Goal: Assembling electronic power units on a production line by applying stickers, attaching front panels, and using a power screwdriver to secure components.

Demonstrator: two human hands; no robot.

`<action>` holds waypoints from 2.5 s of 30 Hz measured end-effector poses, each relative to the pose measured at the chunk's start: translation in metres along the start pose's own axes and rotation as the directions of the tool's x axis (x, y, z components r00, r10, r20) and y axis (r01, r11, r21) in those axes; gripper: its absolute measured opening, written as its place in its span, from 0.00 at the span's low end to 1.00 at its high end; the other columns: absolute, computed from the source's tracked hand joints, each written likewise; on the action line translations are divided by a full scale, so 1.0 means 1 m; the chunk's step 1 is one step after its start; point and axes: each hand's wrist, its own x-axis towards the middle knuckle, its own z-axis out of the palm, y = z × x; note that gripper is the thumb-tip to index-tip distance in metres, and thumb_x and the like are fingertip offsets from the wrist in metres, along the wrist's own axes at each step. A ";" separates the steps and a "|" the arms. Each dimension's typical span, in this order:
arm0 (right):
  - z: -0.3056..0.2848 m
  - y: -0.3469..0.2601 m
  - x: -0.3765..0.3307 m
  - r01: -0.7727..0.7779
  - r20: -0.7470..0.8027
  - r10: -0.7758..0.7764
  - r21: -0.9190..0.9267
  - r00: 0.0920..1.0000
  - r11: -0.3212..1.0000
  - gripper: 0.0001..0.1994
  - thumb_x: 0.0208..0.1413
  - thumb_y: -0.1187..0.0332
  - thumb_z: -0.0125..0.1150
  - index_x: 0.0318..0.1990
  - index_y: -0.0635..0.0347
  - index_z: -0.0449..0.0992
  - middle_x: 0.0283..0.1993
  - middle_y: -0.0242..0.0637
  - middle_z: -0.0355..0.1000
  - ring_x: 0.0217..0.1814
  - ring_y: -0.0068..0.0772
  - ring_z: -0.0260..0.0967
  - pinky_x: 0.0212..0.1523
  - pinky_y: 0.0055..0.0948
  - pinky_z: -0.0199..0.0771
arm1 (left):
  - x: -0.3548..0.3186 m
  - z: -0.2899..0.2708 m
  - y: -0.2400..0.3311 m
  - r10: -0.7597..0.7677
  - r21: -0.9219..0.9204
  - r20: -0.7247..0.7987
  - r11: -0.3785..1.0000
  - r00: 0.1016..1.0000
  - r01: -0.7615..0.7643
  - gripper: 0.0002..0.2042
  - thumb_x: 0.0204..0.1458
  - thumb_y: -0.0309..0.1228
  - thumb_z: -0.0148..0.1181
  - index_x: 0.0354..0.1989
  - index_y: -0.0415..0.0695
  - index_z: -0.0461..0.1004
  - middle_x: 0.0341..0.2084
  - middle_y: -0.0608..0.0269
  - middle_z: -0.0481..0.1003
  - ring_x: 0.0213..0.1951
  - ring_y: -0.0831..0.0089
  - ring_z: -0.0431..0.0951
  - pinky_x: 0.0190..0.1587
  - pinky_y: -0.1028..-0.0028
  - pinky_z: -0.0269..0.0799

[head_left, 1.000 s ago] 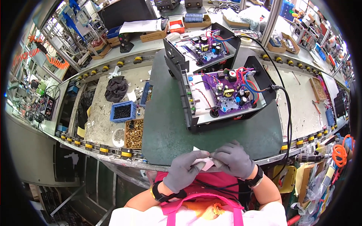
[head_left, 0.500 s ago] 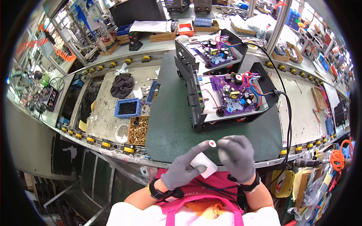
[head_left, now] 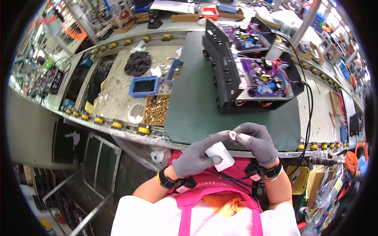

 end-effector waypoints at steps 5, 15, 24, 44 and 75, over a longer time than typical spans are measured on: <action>0.017 0.007 -0.003 0.078 -0.002 -0.080 -0.158 0.997 0.984 0.06 0.47 0.76 0.56 0.30 0.67 0.78 0.27 0.30 0.72 0.29 0.16 0.65 0.30 0.18 0.63 | -0.045 -0.017 -0.014 -0.055 0.190 -0.099 0.979 0.994 0.073 0.29 0.48 0.20 0.56 0.62 0.49 0.62 0.46 0.61 0.74 0.46 0.72 0.73 0.51 0.72 0.67; 0.008 0.037 -0.001 0.301 -0.116 -0.290 0.092 0.950 0.949 0.08 0.48 0.70 0.58 0.33 0.67 0.74 0.29 0.35 0.70 0.30 0.25 0.68 0.34 0.24 0.67 | -0.172 -0.104 -0.106 -0.572 -0.631 -0.705 0.776 0.419 -0.004 0.13 0.54 0.26 0.56 0.47 0.37 0.70 0.28 0.60 0.75 0.18 0.78 0.68 0.22 0.78 0.69; 0.002 0.035 -0.014 0.323 -0.136 -0.311 0.078 0.941 0.943 0.08 0.48 0.69 0.58 0.32 0.67 0.74 0.27 0.34 0.69 0.29 0.26 0.67 0.32 0.24 0.66 | -0.156 -0.132 -0.113 -0.641 -0.642 -0.766 0.764 0.032 -0.066 0.20 0.56 0.52 0.51 0.40 0.46 0.69 0.14 0.66 0.67 0.12 0.78 0.62 0.16 0.76 0.62; -0.041 -0.007 -0.069 0.479 -0.328 -0.451 0.005 0.830 0.878 0.09 0.48 0.74 0.60 0.38 0.66 0.74 0.34 0.35 0.72 0.35 0.24 0.70 0.38 0.23 0.71 | 0.136 -0.009 -0.063 0.431 0.756 -0.534 0.628 0.727 0.182 0.43 0.36 0.36 0.69 0.63 0.43 0.54 0.48 0.48 0.70 0.49 0.52 0.73 0.50 0.62 0.70; -0.196 0.005 0.238 0.083 -0.535 -0.344 -0.452 0.772 0.888 0.12 0.49 0.60 0.68 0.27 0.59 0.79 0.23 0.34 0.73 0.24 0.30 0.68 0.29 0.30 0.68 | -0.048 -0.031 -0.062 0.382 0.642 -0.705 0.700 0.598 0.311 0.19 0.52 0.43 0.61 0.35 0.34 0.71 0.27 0.49 0.72 0.30 0.57 0.72 0.32 0.64 0.65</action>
